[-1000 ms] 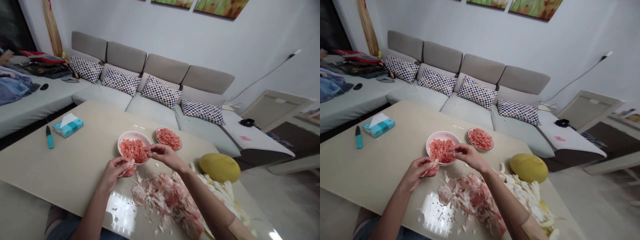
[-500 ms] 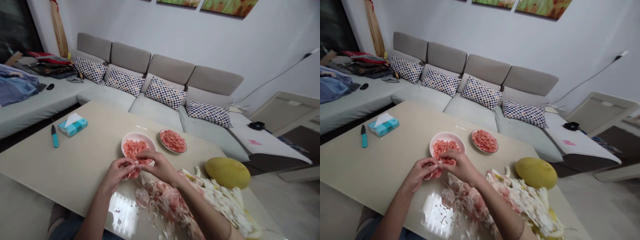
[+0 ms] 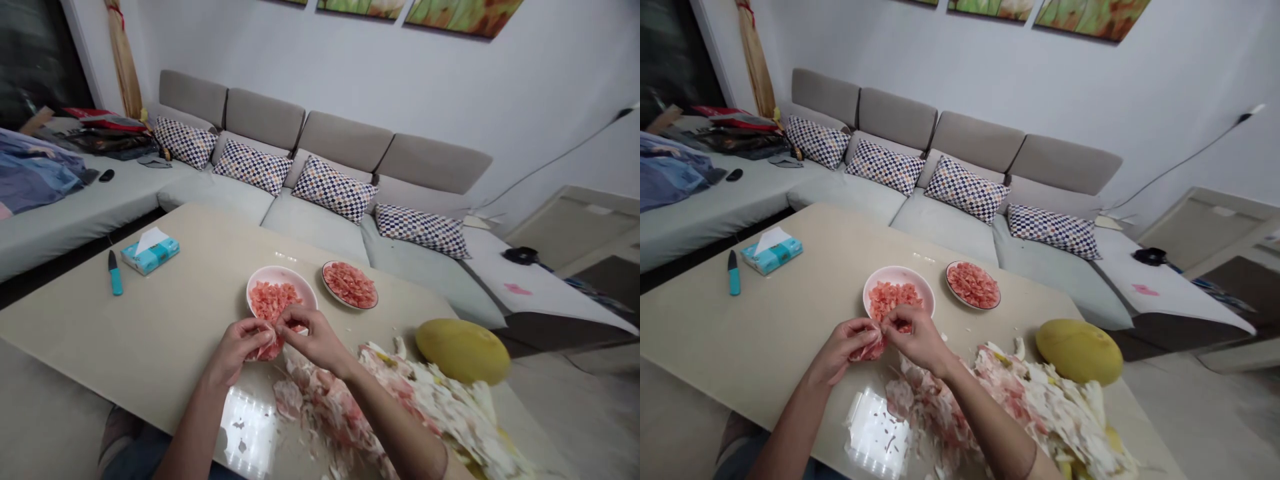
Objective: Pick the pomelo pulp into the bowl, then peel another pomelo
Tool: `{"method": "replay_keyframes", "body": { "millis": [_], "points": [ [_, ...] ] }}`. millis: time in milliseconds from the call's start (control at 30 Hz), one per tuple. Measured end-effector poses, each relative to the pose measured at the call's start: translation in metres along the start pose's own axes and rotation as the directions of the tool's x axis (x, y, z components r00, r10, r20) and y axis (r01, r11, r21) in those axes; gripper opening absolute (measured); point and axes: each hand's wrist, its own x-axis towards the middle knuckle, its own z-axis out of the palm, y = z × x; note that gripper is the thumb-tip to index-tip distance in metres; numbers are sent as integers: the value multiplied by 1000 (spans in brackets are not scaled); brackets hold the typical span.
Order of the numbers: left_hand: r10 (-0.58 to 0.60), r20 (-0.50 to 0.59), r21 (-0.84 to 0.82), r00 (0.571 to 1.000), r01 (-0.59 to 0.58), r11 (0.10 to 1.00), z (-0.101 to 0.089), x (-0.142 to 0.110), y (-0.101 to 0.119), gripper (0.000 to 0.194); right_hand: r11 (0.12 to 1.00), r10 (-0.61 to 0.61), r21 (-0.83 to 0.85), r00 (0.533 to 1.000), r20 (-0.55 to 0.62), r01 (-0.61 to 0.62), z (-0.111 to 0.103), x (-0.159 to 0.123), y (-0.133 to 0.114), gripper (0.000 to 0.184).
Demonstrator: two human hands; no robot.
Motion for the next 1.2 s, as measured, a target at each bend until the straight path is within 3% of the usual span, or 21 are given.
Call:
{"method": "replay_keyframes", "body": {
  "millis": [67, 167, 233, 333, 433, 500, 600, 700, 867, 1000, 1200],
  "points": [
    [-25, 8, -35, 1000, 25, 999, -1, -2, 3, 34, 982, 93, 158, 994, 64, -102, -3, 2, 4, 22],
    [-79, -3, -97, 997, 78, 992, -3, -5, 10, 36, 886, 179, 400, 968, 176, -237, -13, 5, 12, 26],
    [-93, -38, -132, 995, 87, 987, -4, -5, 12, 37, 864, 206, 435, 967, 152, -252, -21, 8, 17, 26],
    [-68, -83, -185, 994, 51, 981, -5, -2, 11, 35, 938, 195, 288, 980, 22, -193, -28, 13, 27, 26],
    [-8, -82, -229, 997, -11, 973, -6, 2, 6, 33, 988, 147, -35, 978, -146, -153, -27, 21, 44, 24],
    [34, -79, -240, 996, -52, 969, -7, 4, 3, 31, 960, 93, -227, 953, -287, -162, -24, 24, 59, 22],
    [75, -101, -229, 992, -97, 969, -7, 4, 1, 31, 951, 6, -278, 906, -424, -136, -18, 21, 72, 20],
    [97, -142, -192, 985, -124, 974, -5, 5, -1, 32, 983, 0, -167, 904, -427, -78, -4, 3, 65, 33],
    [133, -169, -128, 977, -155, 980, 9, 3, -8, 30, 981, 138, 177, 937, -321, -84, 41, -38, 34, 47],
    [109, -125, -100, 986, -122, 987, 22, -1, -13, 30, 955, 210, 282, 879, -427, -91, 64, -55, 26, 40],
    [158, -94, 44, 983, -154, 987, 32, -1, -24, 33, 947, 257, 302, 820, -511, -108, 68, -69, 25, 37]
  ]
}}
